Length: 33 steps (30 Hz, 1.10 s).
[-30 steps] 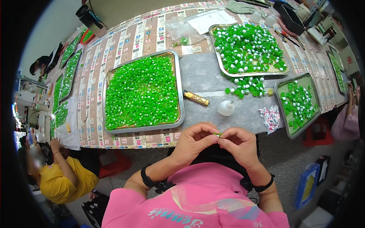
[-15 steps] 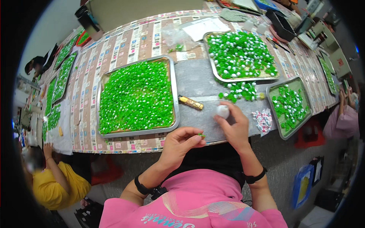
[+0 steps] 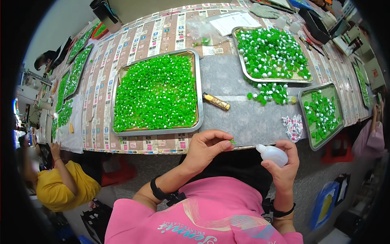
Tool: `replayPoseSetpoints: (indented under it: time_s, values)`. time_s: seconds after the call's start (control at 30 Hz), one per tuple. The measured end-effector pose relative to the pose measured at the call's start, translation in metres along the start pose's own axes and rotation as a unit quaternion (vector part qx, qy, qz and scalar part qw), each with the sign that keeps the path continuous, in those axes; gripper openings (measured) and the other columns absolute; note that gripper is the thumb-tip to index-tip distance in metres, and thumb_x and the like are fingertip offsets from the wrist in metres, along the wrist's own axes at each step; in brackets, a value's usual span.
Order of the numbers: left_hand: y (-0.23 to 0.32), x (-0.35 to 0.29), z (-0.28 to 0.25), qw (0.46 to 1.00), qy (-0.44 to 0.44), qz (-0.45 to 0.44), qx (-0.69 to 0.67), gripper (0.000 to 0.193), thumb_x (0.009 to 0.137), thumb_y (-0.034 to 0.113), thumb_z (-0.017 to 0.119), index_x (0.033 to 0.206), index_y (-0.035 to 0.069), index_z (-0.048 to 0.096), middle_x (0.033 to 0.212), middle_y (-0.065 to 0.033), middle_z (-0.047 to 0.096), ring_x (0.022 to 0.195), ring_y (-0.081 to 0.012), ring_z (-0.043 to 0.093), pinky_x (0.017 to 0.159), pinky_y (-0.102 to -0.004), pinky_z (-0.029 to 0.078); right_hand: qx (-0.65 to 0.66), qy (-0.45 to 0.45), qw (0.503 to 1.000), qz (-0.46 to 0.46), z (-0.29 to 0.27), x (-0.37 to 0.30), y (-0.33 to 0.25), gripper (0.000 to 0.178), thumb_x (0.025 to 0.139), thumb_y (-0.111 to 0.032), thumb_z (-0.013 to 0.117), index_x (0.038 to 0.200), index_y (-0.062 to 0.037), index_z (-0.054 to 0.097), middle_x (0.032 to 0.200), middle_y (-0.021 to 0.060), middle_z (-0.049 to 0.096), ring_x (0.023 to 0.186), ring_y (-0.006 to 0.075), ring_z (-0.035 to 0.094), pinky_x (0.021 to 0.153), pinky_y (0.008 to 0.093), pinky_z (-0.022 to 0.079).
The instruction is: The recorder is assembling small plastic/rubber components, likely toy or decorative parts, by gluing eyes or small dots onto green circular bases at a manufacturing station.
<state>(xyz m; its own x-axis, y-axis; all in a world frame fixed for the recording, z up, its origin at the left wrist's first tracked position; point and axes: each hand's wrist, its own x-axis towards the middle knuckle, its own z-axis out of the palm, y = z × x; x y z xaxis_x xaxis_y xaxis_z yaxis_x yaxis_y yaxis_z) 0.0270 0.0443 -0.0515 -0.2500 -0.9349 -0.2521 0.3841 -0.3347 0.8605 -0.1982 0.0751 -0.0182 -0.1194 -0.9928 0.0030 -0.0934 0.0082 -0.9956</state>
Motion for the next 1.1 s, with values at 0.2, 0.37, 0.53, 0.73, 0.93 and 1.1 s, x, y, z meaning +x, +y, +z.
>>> replayPoseSetpoints:
  time_s: [0.2,0.37,0.53,0.73,0.93,1.1]
  values:
    - [0.0010,0.0009,0.0001,1.000,-0.001,-0.004,0.014,0.015,0.084,0.001,0.064,0.099,-0.003,0.063,0.090,-0.0089,0.065,0.083,-0.0155,0.065,0.077,-0.0266,0.053,-0.039,-0.015,0.997,-0.061,0.0007,0.0001,0.0000,0.044,0.062,-0.013,0.086,0.094,-0.0035,0.057,0.087,0.0027,0.053,0.077,0.0106,0.053,0.067,0.0237,0.045]
    - [0.0018,0.0006,-0.0003,1.000,-0.001,-0.006,0.023,0.016,0.084,0.002,0.064,0.099,-0.003,0.063,0.089,-0.0087,0.066,0.083,-0.0141,0.064,0.077,-0.0248,0.053,-0.068,-0.019,0.992,-0.106,0.0014,0.0011,0.0031,0.041,0.064,-0.016,0.085,0.093,-0.0040,0.059,0.084,0.0035,0.053,0.073,0.0120,0.053,0.064,0.0239,0.043]
    - [0.0027,0.0011,0.0000,1.000,0.000,-0.012,0.019,0.013,0.084,0.000,0.063,0.096,-0.004,0.063,0.093,-0.0085,0.063,0.084,-0.0182,0.065,0.078,-0.0285,0.054,-0.073,-0.018,0.990,-0.122,0.0022,0.0012,0.0040,0.040,0.064,-0.017,0.085,0.093,-0.0036,0.060,0.083,0.0041,0.054,0.072,0.0122,0.052,0.063,0.0241,0.042]
    - [0.0003,0.0022,-0.0018,1.000,-0.006,-0.010,0.014,0.012,0.084,-0.001,0.063,0.096,-0.004,0.063,0.094,-0.0092,0.062,0.084,-0.0183,0.065,0.078,-0.0285,0.054,-0.080,-0.017,0.989,-0.125,0.0037,0.0006,0.0036,0.039,0.064,-0.017,0.084,0.092,-0.0031,0.061,0.082,0.0048,0.055,0.071,0.0129,0.052,0.062,0.0244,0.042]
    - [0.0000,0.0022,-0.0015,1.000,-0.010,0.000,0.020,0.012,0.084,-0.001,0.063,0.095,-0.004,0.063,0.094,-0.0100,0.062,0.083,-0.0179,0.064,0.077,-0.0284,0.054,-0.091,-0.023,0.987,-0.132,0.0050,0.0017,0.0023,0.039,0.064,-0.017,0.084,0.091,-0.0028,0.061,0.082,0.0051,0.055,0.071,0.0140,0.053,0.062,0.0251,0.042]
    - [0.0004,0.0017,-0.0015,0.999,-0.011,-0.001,0.030,0.013,0.084,0.000,0.063,0.096,-0.004,0.063,0.091,-0.0096,0.063,0.082,-0.0168,0.065,0.075,-0.0276,0.054,-0.089,-0.012,0.988,-0.128,0.0066,0.0010,0.0025,0.039,0.063,-0.017,0.085,0.091,-0.0026,0.061,0.081,0.0050,0.055,0.071,0.0139,0.052,0.063,0.0252,0.042]
